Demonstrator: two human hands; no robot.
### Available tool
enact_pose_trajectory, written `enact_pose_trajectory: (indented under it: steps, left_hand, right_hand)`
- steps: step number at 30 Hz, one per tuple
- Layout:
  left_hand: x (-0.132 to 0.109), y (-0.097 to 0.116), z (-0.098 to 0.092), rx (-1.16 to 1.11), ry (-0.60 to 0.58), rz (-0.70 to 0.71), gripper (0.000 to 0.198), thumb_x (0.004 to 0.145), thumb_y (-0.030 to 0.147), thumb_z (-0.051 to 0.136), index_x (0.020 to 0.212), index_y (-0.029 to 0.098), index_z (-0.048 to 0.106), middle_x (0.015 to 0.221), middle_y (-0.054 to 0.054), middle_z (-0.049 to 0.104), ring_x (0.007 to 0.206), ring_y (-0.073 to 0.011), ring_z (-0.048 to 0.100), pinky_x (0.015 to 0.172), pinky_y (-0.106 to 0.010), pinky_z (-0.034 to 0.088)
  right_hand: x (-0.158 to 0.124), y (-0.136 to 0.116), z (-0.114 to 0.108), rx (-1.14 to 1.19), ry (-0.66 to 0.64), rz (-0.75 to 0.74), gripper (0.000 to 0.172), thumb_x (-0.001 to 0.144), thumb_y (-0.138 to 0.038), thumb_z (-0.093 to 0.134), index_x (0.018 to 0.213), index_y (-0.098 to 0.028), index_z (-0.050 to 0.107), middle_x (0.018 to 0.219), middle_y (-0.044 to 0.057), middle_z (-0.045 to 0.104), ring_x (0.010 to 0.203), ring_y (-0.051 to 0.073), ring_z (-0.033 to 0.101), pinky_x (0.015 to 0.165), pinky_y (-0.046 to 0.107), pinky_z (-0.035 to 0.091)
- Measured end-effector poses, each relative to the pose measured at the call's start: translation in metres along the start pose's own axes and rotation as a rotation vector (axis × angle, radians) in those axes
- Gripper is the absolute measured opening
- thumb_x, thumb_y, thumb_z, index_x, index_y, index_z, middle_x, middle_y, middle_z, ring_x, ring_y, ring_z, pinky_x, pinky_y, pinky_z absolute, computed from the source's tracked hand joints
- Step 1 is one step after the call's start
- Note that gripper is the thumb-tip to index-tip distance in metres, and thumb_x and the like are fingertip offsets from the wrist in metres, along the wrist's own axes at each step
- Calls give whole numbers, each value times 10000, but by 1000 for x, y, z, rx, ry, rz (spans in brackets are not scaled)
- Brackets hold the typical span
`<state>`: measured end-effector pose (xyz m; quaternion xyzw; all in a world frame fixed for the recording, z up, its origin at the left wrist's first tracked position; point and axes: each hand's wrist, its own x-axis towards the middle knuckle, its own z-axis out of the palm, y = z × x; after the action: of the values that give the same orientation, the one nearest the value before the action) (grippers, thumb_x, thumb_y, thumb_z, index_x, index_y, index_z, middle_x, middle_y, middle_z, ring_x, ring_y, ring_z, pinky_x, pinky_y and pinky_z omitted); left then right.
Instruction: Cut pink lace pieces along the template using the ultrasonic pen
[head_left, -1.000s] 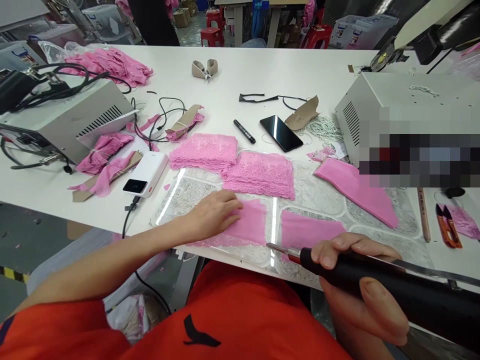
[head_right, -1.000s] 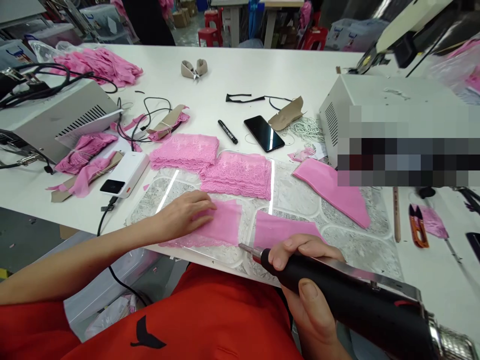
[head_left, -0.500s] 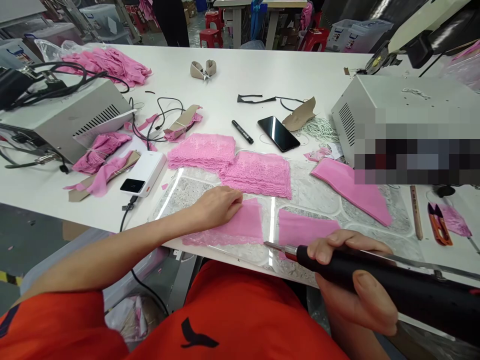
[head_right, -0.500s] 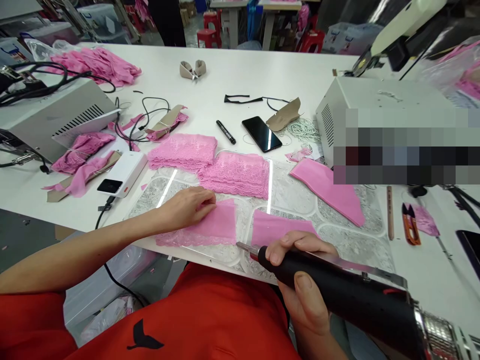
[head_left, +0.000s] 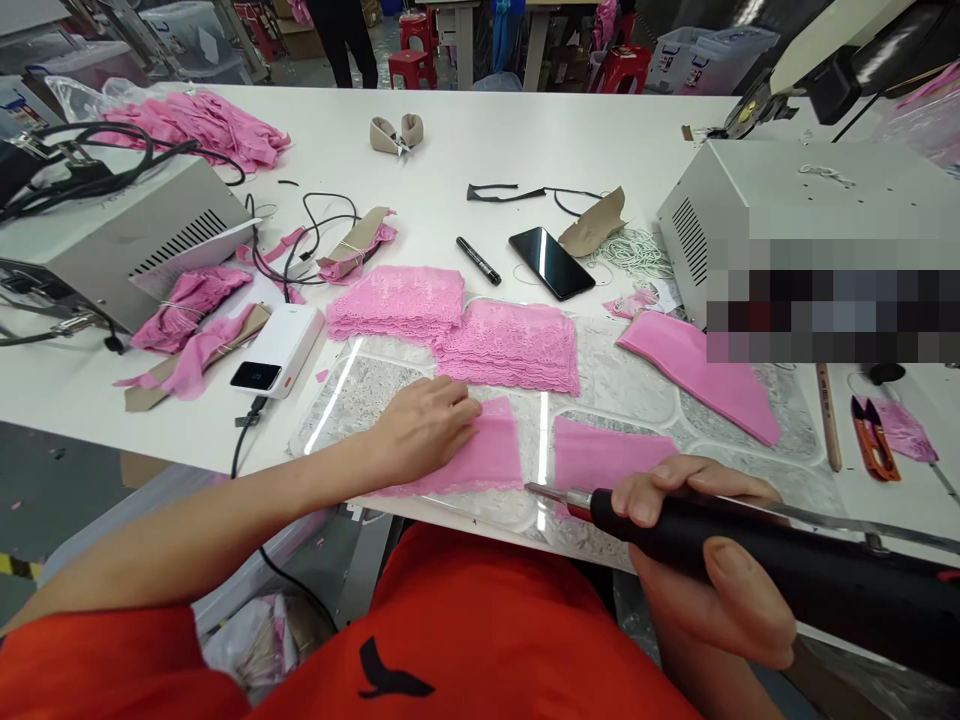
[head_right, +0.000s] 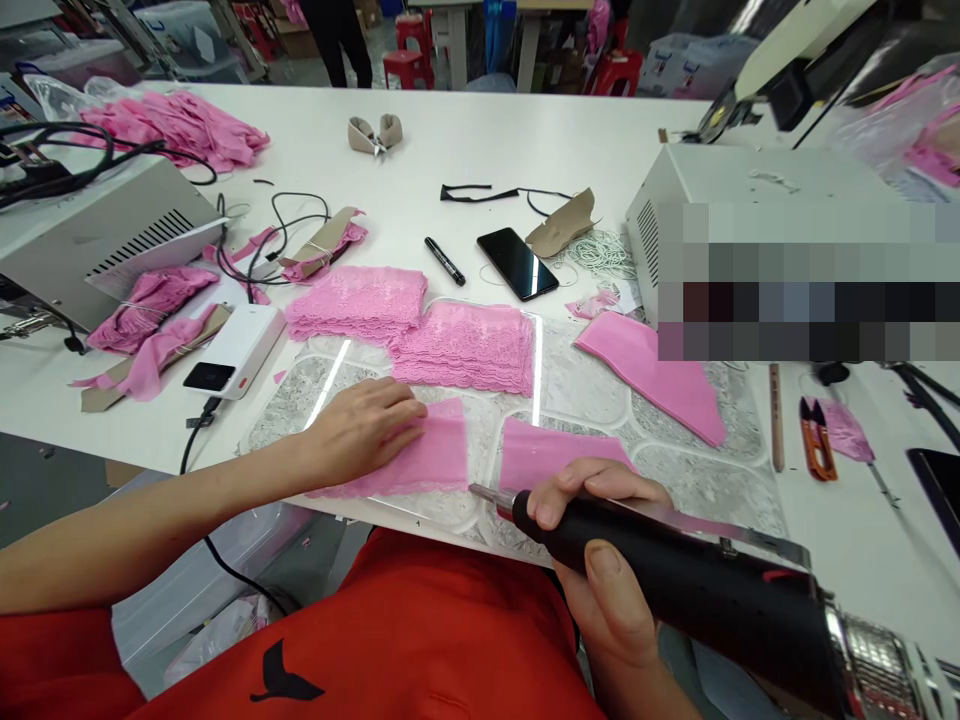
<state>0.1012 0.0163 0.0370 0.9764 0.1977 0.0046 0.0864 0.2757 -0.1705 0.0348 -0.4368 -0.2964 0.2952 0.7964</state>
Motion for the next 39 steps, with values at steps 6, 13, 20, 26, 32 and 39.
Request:
enact_pose_trajectory:
  steps: [6,13,20,26,32,39]
  left_hand:
    - [-14,0,14,-123,73,413,292,998,180,406,1162,203,647,1305,-109,617,1191,-228,544,1008,-393,396]
    - [-23,-1,30,-193,13,427,310,995,219,467,1265,247,616,1446,-63,521,1425,-261,347,1196,-520,172]
    - [-27,1,28,-268,-45,390,311,998,249,472,1272,255,619,1469,-59,494,1448,-261,319,1207,-538,149]
    - [-27,3,28,-301,-23,386,294,969,281,543,1245,270,643,1452,-93,508,1425,-277,363,1194,-559,186]
    - [-27,3,31,-273,2,401,291,980,305,526,1238,241,645,1455,-115,501,1410,-284,387,1183,-566,208]
    - [-27,3,33,-256,18,405,308,958,307,568,1256,262,630,1439,-117,517,1399,-280,404,1181,-558,219]
  right_hand:
    - [-3,-4,-1,-14,-27,-15,208,770,-307,660,959,-224,637,886,17,599,625,130,571,605,360,509]
    - [-5,-4,3,-32,-52,-36,190,781,-308,643,958,-238,635,882,11,596,607,131,559,581,359,514]
    - [-5,-2,2,-39,-46,-24,199,767,-309,634,954,-241,634,889,14,585,612,131,559,593,364,513]
    - [-7,-4,4,-60,-27,2,183,782,-321,651,952,-256,635,892,5,585,622,134,554,618,364,511]
    - [-6,-5,3,-67,-26,-7,194,765,-309,646,948,-245,633,867,0,593,618,133,552,626,365,498]
    - [-4,-4,3,-71,-23,-48,198,759,-302,635,947,-242,641,861,9,582,594,138,536,590,365,479]
